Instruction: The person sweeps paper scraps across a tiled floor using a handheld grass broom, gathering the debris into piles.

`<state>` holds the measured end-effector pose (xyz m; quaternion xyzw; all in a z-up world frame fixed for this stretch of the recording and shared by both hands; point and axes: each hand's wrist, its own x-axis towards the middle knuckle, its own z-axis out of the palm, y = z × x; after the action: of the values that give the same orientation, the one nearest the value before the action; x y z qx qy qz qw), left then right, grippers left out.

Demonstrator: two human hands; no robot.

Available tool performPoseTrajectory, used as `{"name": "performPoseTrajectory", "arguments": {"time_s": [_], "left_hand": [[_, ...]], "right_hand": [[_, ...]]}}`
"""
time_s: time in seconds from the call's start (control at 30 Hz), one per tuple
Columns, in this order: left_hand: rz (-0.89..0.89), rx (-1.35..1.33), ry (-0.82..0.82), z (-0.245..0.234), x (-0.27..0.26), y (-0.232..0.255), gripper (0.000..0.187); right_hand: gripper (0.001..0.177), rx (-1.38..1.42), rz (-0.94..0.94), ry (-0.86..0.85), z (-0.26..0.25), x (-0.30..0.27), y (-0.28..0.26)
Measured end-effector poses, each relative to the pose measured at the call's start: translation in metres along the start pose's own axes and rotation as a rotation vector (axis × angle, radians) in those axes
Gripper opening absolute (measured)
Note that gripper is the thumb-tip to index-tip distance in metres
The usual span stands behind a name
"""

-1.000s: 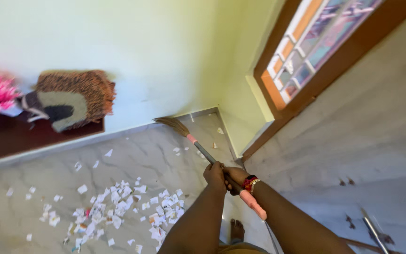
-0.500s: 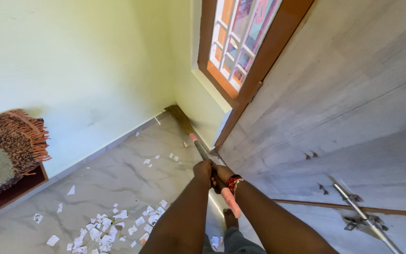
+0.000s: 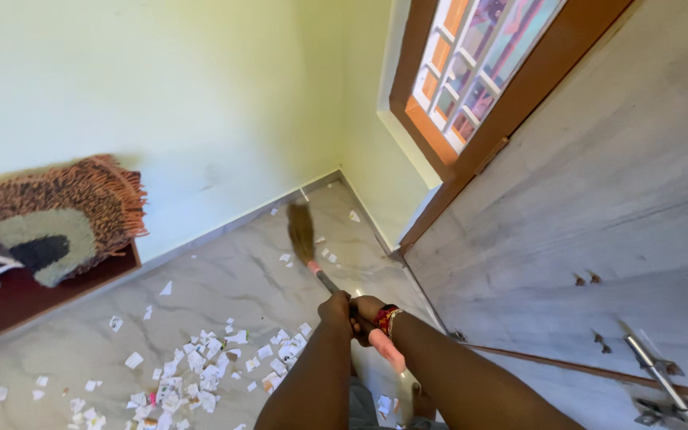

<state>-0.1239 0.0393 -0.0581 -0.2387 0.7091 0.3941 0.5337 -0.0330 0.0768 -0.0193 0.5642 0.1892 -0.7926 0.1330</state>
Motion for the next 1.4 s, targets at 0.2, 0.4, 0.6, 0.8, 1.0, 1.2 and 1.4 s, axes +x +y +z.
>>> {"name": "performPoseTrajectory", "arguments": {"time_s": [0.2, 0.4, 0.6, 0.8, 1.0, 1.2, 1.4], "left_hand": [[0.07, -0.386, 0.177, -0.016, -0.026, -0.039, 0.032], [0.175, -0.526, 0.177, -0.007, -0.046, -0.084, 0.023], [0.364, -0.434, -0.002, 0.038, -0.058, -0.117, 0.019], [0.322, -0.073, -0.207, 0.068, -0.084, -0.133, 0.015], [0.13, 0.168, -0.241, 0.076, -0.068, -0.134, 0.024], [0.024, -0.073, -0.152, 0.033, -0.041, -0.151, 0.023], [-0.002, -0.253, -0.054, -0.042, -0.035, -0.152, 0.019]], "right_hand": [[0.03, -0.238, 0.053, -0.239, -0.017, -0.005, 0.019], [0.032, -0.339, 0.001, -0.302, -0.041, -0.036, 0.045], [0.033, -0.169, -0.125, -0.176, -0.086, -0.073, 0.075], [0.031, 0.03, -0.221, -0.006, -0.123, -0.075, 0.098], [0.028, 0.191, -0.243, 0.09, -0.124, -0.061, 0.107], [0.024, 0.174, -0.07, 0.074, -0.095, -0.038, 0.12], [0.033, -0.21, 0.021, 0.034, -0.038, -0.007, 0.139]]}}
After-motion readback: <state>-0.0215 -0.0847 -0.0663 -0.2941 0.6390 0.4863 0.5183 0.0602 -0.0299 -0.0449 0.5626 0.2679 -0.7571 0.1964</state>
